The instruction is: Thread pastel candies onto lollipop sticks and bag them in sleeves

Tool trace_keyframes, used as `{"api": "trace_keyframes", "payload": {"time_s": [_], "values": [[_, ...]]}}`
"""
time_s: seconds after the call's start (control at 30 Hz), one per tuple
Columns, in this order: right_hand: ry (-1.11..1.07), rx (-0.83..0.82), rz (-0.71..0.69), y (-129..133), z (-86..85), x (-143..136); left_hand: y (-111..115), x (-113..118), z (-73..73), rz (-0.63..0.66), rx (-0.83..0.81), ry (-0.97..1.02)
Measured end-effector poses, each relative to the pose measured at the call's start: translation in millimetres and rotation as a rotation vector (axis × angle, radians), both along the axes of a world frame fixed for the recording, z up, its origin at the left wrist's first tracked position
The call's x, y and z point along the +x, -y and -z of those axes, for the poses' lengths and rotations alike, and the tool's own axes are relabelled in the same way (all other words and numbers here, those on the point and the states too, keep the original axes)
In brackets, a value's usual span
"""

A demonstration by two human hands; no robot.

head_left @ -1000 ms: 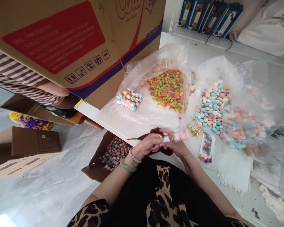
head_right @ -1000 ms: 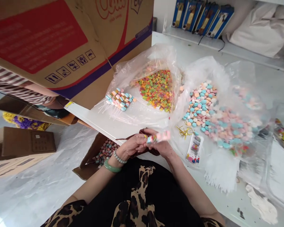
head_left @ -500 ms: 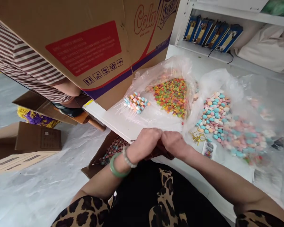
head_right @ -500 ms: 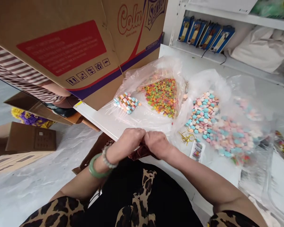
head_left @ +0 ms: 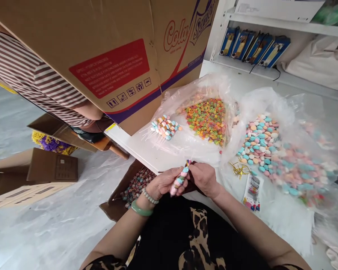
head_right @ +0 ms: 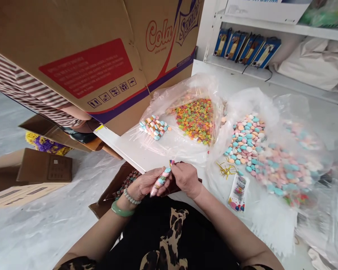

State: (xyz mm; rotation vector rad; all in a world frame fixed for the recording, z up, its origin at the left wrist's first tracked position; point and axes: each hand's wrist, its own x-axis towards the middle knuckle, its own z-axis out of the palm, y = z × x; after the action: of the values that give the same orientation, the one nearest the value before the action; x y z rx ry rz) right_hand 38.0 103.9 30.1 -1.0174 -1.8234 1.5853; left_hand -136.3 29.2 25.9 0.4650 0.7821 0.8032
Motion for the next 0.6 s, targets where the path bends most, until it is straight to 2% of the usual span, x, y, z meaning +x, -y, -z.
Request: {"api": "trace_keyframes", "payload": {"time_s": [0.07,0.2,0.23,0.3,0.37,0.43,0.53,0.6], "values": [[-0.001,-0.134,-0.080,-4.5,2.2,2.2,3.3,-9.2,-11.5,-0.018,0.147,-0.208],[-0.063,-0.702,-0.348,-2.0,3.9,-5.0,10.0,-27.1,-37.8,0.128,0.392,-0.600],[-0.061,-0.777,-0.380,1.1,3.4,-9.5,13.4,-32.6,-41.5,0.159,0.422,-0.705],[0.034,-0.705,-0.390,6.9,1.8,-21.0,23.8,-47.0,-43.8,0.199,0.453,-0.916],[0.195,-0.458,-0.380,8.5,0.6,-33.7,39.4,-66.6,-40.6,0.260,0.434,-1.096],[0.312,-0.254,-0.363,3.9,2.0,-44.4,57.1,-88.5,-34.2,0.348,0.330,-1.295],[0.331,-0.211,-0.277,-9.1,10.5,-55.0,72.9,-111.8,-23.4,0.401,0.094,-1.689],[0.305,-0.232,-0.195,-14.4,18.4,-60.8,66.1,-115.5,-18.3,0.297,0.019,-1.884]]}}
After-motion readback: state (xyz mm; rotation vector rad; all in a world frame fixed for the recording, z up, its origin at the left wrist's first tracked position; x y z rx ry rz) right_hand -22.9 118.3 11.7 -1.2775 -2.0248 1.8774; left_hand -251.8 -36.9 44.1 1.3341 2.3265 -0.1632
